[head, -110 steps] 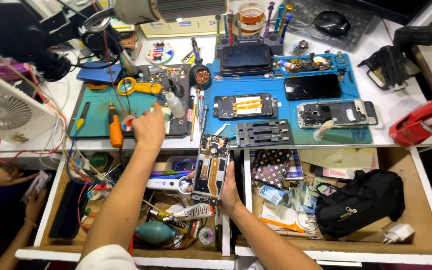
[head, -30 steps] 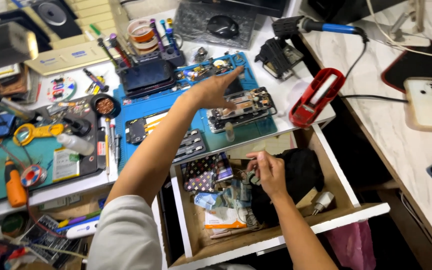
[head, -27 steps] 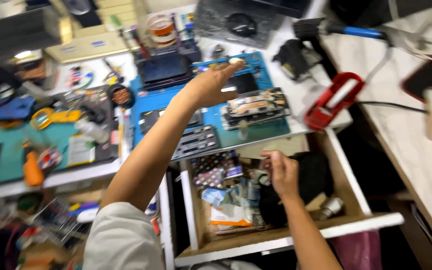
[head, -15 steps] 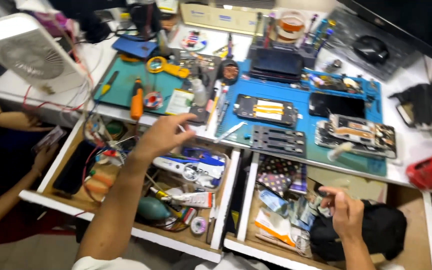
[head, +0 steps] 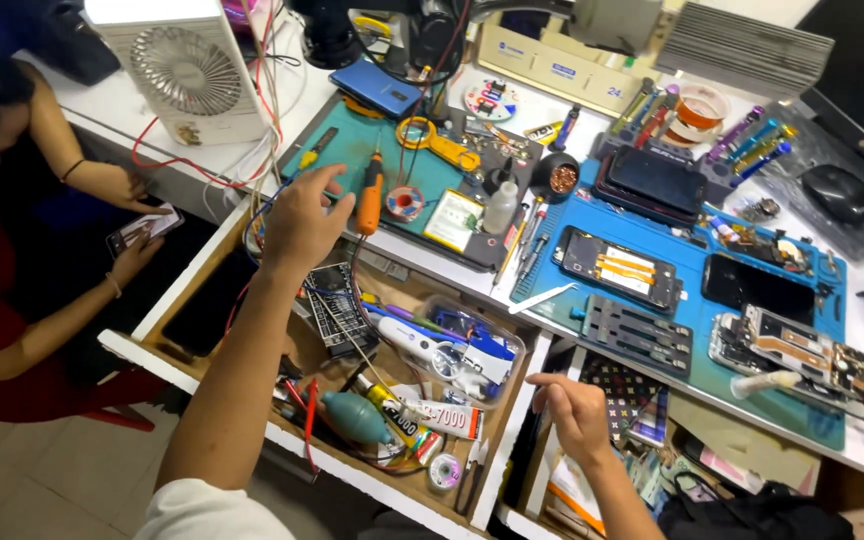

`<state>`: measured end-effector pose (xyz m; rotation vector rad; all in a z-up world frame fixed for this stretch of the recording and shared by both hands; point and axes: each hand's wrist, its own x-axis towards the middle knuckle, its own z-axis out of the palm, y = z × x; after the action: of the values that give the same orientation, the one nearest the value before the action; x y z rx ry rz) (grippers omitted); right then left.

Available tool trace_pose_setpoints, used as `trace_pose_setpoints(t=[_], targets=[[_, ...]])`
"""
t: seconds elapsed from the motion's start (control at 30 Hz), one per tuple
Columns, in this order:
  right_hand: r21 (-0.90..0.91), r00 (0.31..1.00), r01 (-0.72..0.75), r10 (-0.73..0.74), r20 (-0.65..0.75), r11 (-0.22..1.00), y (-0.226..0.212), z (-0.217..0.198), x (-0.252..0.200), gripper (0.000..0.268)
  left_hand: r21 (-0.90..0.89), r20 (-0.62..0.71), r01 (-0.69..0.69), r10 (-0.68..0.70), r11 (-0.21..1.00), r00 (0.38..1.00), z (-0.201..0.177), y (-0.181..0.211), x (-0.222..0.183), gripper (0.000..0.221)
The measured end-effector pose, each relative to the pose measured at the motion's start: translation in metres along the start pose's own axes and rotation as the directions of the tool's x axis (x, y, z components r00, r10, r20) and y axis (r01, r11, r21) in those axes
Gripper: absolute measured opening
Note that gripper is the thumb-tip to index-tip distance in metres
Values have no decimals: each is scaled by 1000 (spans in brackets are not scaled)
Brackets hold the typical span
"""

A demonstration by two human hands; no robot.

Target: Inspecting and organizing mobile phone components like batteries and circuit boards at a repair station

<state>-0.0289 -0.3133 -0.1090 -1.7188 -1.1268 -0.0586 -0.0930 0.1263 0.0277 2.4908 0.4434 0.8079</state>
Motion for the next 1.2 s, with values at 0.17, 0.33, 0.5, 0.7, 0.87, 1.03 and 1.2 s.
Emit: trace_pose_setpoints(t=[0.17,0.33,0.5,0.7,0.87,1.03,1.2], targets=[[3,997,-81,81,17,997,-7,0,-15,49,25,-10,-37,37,999,999,-14,0,-14,35],[7,991,-116,116,-67,993,-2,0,-19,50,-59,121,-37,44,998,992,8,31,-30,36],[103,987,-124,133,-85,987,12,4,-25,46,-50,272,41,-26,998,962,50,40,-56,33],[138,985,-118,134,-111,983,9,1,-21,46,-407,305,457,-354,791,884,97,55,-50,30],[159,984,-95,117,-136,983,-1,-3,-20,44,-421,137,535,-532,732,835,126,73,-28,45],[184,982,-78,108,-156,980,0,-9,-24,44,-397,103,572,-585,717,805,148,62,-23,37],[233,983,-79,116,-146,969,-5,-5,-25,45,-597,167,584,-626,550,761,149,63,-25,38]])
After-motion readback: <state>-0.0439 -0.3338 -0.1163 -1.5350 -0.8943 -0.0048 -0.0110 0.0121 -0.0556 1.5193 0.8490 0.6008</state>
